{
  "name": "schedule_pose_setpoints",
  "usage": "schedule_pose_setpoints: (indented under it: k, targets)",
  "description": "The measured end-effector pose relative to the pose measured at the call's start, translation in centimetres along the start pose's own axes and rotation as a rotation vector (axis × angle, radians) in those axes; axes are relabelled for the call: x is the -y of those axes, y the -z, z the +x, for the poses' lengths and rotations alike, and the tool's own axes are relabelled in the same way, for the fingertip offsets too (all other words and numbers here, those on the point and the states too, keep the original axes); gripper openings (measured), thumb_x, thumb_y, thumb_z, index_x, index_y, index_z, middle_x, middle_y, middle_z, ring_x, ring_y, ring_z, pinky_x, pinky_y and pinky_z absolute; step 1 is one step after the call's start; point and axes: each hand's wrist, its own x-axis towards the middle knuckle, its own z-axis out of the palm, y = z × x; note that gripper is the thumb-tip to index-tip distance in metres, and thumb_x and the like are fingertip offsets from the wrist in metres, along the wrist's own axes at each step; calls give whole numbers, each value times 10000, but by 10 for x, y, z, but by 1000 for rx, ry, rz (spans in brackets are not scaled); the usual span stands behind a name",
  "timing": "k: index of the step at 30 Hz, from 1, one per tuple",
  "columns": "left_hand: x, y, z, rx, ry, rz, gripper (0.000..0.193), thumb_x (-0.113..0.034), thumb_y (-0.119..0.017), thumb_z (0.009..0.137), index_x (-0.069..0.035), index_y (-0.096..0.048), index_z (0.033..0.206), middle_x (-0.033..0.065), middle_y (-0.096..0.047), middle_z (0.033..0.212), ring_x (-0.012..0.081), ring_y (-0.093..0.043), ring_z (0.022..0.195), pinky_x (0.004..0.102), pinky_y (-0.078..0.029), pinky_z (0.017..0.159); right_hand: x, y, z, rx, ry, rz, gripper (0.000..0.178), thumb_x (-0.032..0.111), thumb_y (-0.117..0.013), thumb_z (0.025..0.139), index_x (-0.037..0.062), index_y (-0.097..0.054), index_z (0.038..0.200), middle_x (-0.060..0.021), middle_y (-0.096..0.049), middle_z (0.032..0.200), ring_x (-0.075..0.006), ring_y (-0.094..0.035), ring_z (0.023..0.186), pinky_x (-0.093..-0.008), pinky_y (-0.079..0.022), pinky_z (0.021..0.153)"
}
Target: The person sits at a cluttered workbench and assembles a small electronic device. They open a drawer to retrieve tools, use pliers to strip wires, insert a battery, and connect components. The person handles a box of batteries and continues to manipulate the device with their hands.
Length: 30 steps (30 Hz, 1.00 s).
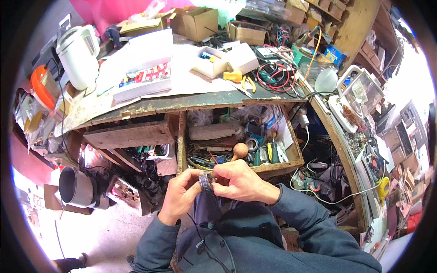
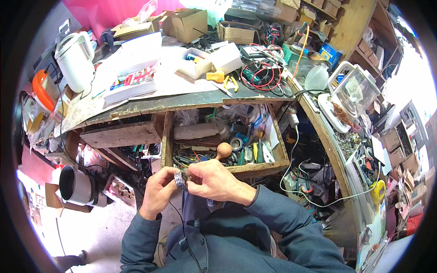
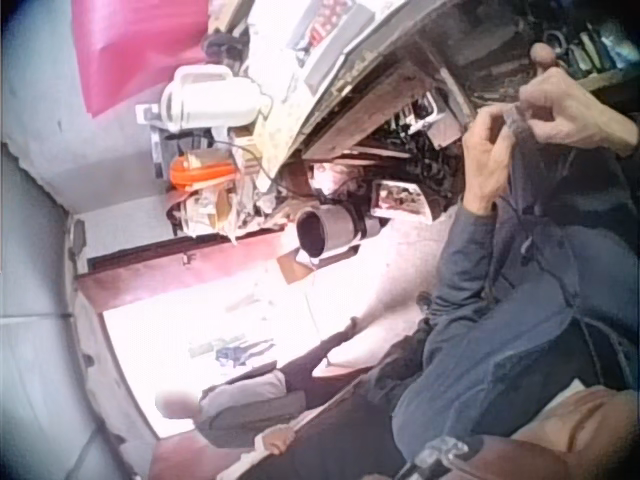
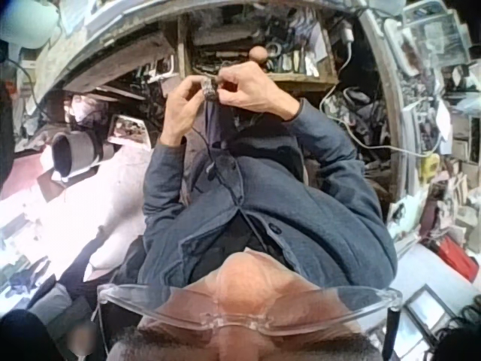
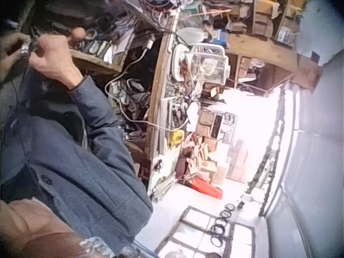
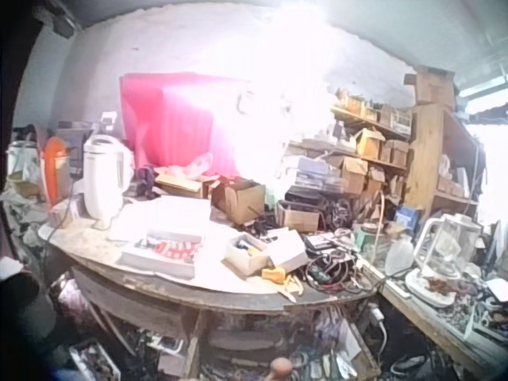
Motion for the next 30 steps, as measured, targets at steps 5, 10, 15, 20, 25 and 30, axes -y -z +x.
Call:
schedule_pose_setpoints:
  k: [5,10,15,20,25,30]
  targets:
    - [-10,6,-9,122,-58,394,215,41,-623,967,26,-582,1178,31,-664,980,84,-623,899,244,-518,787,11,4,-7,60,20,-5,242,173,-684,840,-9,-539,776,-161,-578,683,-365,-612,642,-439,-484,591]
    - [-20,8,-15,212,-51,402,359,110,-574,893,13,-549,1238,50,-651,1005,85,-616,913,254,-520,799,20,5,-5,91,66,-50,249,173,-685,841,-2,-523,770,-176,-571,697,-383,-594,638,-453,-481,592]
    - [-8,17,-16,189,-51,246,375,73,-579,914,3,-531,1280,52,-655,1076,93,-615,964,271,-518,842,19,1,7,90,73,-67,200,154,-706,830,12,-572,788,-164,-558,664,-349,-596,606,-433,-472,562]
    - [-9,12,-5,254,-86,344,461,-53,-574,912,-29,-496,1366,179,-613,1241,278,-608,1176,406,-475,1000,19,3,10,144,-13,-141,209,171,-724,791,-5,-613,808,-130,-556,631,-268,-590,566,-379,-457,532]
    - [21,-4,13,187,-299,185,386,-45,-533,924,-31,-485,1307,212,-585,1082,387,-589,1014,427,-467,876,-6,6,-5,-33,28,-317,225,137,-736,747,0,-564,793,-136,-555,698,-254,-571,644,-369,-422,585]
    - [3,-6,-9,97,-314,260,356,-16,-540,930,-2,-481,1281,213,-626,971,397,-637,949,435,-475,824,16,17,6,194,167,-290,171,173,-723,878,58,-600,912,-100,-508,762,-317,-481,757,-427,-381,650]
